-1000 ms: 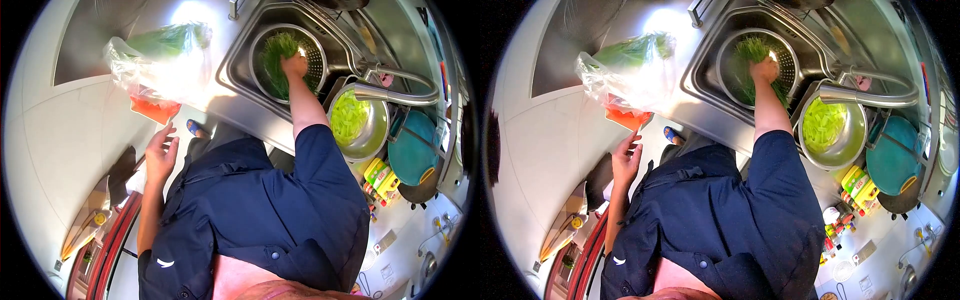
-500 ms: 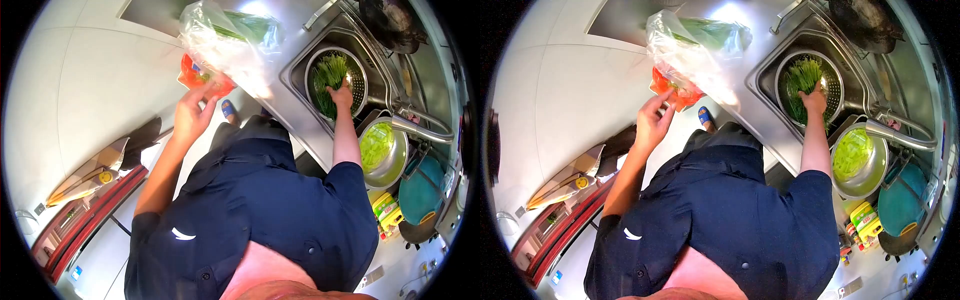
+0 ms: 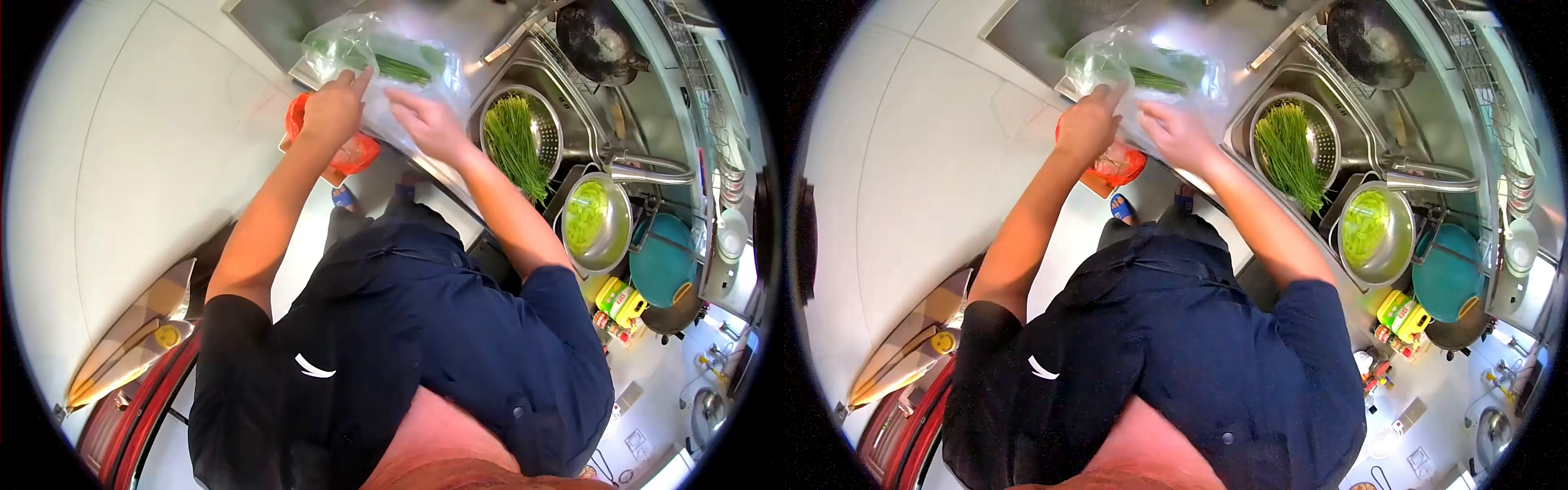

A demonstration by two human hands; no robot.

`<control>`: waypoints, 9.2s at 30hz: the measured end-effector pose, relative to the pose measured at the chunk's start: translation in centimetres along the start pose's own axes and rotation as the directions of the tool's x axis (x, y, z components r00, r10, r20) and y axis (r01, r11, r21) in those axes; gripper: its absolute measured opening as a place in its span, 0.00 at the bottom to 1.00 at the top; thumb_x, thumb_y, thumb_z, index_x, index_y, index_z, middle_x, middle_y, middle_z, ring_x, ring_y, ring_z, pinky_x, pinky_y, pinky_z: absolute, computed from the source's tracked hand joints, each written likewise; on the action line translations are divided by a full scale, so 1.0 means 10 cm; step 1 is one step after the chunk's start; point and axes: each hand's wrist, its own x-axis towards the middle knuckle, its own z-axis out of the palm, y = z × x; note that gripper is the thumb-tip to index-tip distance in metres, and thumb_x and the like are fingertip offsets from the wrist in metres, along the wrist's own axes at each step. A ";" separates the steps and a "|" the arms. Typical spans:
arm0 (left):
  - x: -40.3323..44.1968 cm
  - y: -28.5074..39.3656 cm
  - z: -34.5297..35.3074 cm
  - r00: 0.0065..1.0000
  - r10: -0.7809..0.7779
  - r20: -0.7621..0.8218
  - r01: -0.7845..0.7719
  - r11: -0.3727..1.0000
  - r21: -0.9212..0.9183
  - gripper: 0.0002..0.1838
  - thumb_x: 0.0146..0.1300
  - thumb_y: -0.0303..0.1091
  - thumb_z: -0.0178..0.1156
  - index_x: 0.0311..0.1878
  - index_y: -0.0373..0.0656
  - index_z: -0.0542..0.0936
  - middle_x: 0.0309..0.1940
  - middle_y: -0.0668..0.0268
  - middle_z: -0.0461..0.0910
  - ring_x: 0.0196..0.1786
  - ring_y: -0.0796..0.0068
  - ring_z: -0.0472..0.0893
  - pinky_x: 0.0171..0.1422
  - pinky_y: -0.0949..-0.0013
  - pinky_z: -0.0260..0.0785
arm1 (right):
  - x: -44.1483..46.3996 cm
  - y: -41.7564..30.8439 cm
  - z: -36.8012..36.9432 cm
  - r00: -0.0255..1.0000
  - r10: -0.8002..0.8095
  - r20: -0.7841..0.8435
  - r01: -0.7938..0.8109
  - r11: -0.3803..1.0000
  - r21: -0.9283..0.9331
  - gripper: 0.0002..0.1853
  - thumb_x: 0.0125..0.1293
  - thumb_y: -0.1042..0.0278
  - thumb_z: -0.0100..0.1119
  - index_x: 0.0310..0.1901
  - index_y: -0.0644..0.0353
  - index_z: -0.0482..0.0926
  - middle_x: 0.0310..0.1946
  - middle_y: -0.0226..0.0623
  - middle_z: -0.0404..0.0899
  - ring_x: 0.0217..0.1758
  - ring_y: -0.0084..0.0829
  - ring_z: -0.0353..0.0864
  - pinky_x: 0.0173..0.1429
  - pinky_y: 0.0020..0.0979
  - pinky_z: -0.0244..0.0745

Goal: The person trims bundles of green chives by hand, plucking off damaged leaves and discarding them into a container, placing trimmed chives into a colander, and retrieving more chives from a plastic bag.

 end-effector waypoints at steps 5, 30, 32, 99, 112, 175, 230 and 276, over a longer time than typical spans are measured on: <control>-0.02 -0.19 -0.11 0.960 -0.072 -0.269 0.024 0.984 -0.176 0.05 0.62 0.30 0.64 0.40 0.42 0.86 0.37 0.58 0.83 0.38 0.51 0.85 0.44 0.55 0.80 | 0.83 0.74 -0.12 0.939 0.332 -0.095 -0.322 0.742 -0.588 0.21 0.75 0.57 0.54 0.61 0.59 0.82 0.51 0.58 0.85 0.55 0.57 0.85 0.61 0.50 0.79; -0.48 0.09 -0.53 0.838 -0.469 -0.278 0.137 0.675 -0.725 0.05 0.66 0.28 0.68 0.42 0.38 0.88 0.32 0.63 0.82 0.27 0.72 0.78 0.33 0.69 0.70 | 0.70 0.85 -0.28 0.958 0.281 -0.060 -0.231 0.630 -0.742 0.26 0.61 0.65 0.72 0.63 0.49 0.81 0.60 0.47 0.81 0.61 0.52 0.82 0.64 0.49 0.78; -0.50 0.09 -0.55 0.837 -0.451 -0.309 0.133 0.716 -0.685 0.05 0.66 0.28 0.68 0.41 0.38 0.88 0.31 0.63 0.82 0.26 0.72 0.77 0.33 0.69 0.69 | 0.70 0.89 -0.24 0.962 0.269 -0.043 -0.225 0.693 -0.685 0.24 0.62 0.67 0.72 0.61 0.51 0.81 0.63 0.45 0.77 0.65 0.52 0.78 0.65 0.48 0.77; -0.36 0.06 -0.75 0.761 -0.430 -0.485 0.090 0.811 -0.578 0.07 0.63 0.32 0.69 0.37 0.38 0.85 0.33 0.64 0.83 0.28 0.64 0.80 0.35 0.63 0.73 | 1.08 0.54 -0.24 0.854 0.520 0.003 -0.259 0.430 -0.865 0.39 0.55 0.55 0.79 0.69 0.49 0.75 0.63 0.41 0.82 0.68 0.46 0.79 0.71 0.48 0.74; -0.41 0.09 -0.75 0.778 -0.318 -0.541 0.094 0.911 -0.401 0.11 0.62 0.31 0.70 0.46 0.39 0.85 0.42 0.58 0.84 0.34 0.58 0.82 0.39 0.63 0.76 | 1.06 0.57 -0.13 0.834 0.547 0.072 -0.214 0.441 -0.871 0.24 0.63 0.64 0.66 0.61 0.60 0.77 0.58 0.48 0.84 0.62 0.49 0.84 0.66 0.46 0.79; -0.02 0.27 0.67 0.967 0.099 0.236 -0.104 0.994 0.010 0.26 0.59 0.36 0.69 0.63 0.50 0.82 0.61 0.63 0.83 0.60 0.61 0.81 0.65 0.55 0.73 | 1.18 0.78 -0.50 0.806 0.541 0.240 -0.278 0.704 -0.653 0.52 0.43 0.49 0.85 0.72 0.58 0.75 0.63 0.49 0.82 0.64 0.44 0.83 0.70 0.39 0.76; -0.44 1.57 -0.48 0.906 -0.052 0.420 0.419 -0.029 -0.907 0.28 0.73 0.36 0.66 0.72 0.35 0.72 0.62 0.61 0.81 0.66 0.71 0.78 0.72 0.64 0.70 | -0.85 -0.61 -0.39 0.961 -0.073 -0.267 0.132 0.969 0.210 0.34 0.69 0.70 0.65 0.75 0.67 0.65 0.47 0.55 0.86 0.49 0.49 0.88 0.55 0.40 0.80; -1.73 0.58 -1.08 0.923 -0.181 0.339 0.253 -0.379 -0.890 0.11 0.76 0.32 0.57 0.57 0.40 0.77 0.34 0.65 0.78 0.23 0.74 0.75 0.29 0.68 0.72 | -0.63 -1.21 0.38 0.998 -0.046 0.039 0.031 0.944 0.329 0.14 0.63 0.62 0.74 0.47 0.60 0.90 0.41 0.41 0.89 0.39 0.32 0.89 0.48 0.32 0.81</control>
